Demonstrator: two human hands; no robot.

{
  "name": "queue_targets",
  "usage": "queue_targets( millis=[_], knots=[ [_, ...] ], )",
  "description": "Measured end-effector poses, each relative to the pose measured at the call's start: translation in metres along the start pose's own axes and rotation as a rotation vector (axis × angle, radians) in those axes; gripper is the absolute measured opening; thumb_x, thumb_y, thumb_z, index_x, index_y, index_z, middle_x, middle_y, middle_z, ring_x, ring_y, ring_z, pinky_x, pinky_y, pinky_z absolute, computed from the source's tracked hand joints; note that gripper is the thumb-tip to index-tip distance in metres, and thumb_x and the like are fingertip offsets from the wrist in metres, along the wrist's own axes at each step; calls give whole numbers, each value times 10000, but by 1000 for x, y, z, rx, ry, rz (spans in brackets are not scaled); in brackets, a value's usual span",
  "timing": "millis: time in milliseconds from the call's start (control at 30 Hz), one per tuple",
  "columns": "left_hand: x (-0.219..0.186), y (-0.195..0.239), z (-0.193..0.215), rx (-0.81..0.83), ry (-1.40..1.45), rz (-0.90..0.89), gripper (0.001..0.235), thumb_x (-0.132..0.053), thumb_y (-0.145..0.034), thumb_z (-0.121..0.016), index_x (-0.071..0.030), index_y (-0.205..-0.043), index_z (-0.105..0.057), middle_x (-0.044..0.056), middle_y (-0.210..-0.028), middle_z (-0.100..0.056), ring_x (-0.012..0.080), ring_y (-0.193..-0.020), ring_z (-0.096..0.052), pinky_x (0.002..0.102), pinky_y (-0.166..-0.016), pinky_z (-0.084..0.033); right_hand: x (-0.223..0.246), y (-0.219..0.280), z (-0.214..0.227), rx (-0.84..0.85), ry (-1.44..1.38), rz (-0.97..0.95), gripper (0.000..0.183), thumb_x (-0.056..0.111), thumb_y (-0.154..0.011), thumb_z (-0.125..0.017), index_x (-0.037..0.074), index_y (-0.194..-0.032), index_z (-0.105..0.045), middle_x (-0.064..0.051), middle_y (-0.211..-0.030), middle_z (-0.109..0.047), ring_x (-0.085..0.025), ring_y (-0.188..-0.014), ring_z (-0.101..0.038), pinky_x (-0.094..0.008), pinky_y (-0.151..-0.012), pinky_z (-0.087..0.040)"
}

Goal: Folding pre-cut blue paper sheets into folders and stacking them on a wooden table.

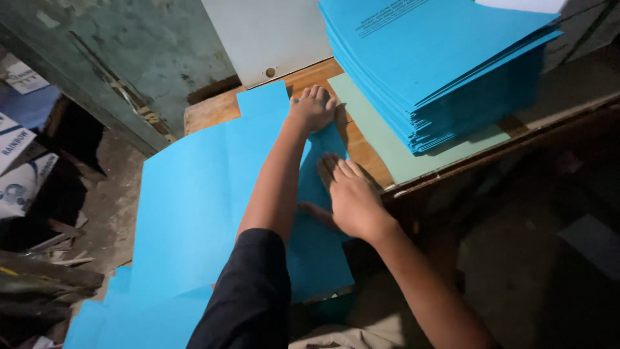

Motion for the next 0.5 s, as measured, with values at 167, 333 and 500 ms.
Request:
queue_targets(
  millis=[167, 333, 500],
  knots=[
    [-5, 46, 17, -48, -4, -97, 718, -596, -1074, -169, -153, -1630, -272, 89, -1725, -221, 337, -1588, -215, 641, -1239, -230, -13, -5, -26, 26, -144, -1, 975, 759, -991, -372, -69, -1503, -420, -270, -1603, -393, -393, -1535, -309, -498, -1269, -205],
    [4, 145, 22, 2, -79, -195, 763, -599, -1064, -209, -124, -1660, -231, 99, -1725, -231, 355, -1575, -246, 588, -1235, -300, -11, -6, -21, 126, -168, 12, 976, 742, -1018, -317, -72, -1555, -338, -278, -1649, -307, -411, -1554, -255, -526, -1266, -184],
    [21, 279, 39, 67, -97, -220, 856, -718, -999, -239, -200, -1676, -171, 132, -1737, -153, 382, -1588, -166, 604, -1243, -211, -13, -7, -33, 230, -130, -49, 955, 736, -1028, -275, -26, -1604, -265, -234, -1694, -221, -380, -1590, -159, -518, -1286, -115]
  ],
)
Point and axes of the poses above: each hand's wrist, its own y-axis away from the middle knuckle, its own z-axis out of the back of the hand, x = y × z, the point moved 9 cm from there along -y, towards the middle knuckle
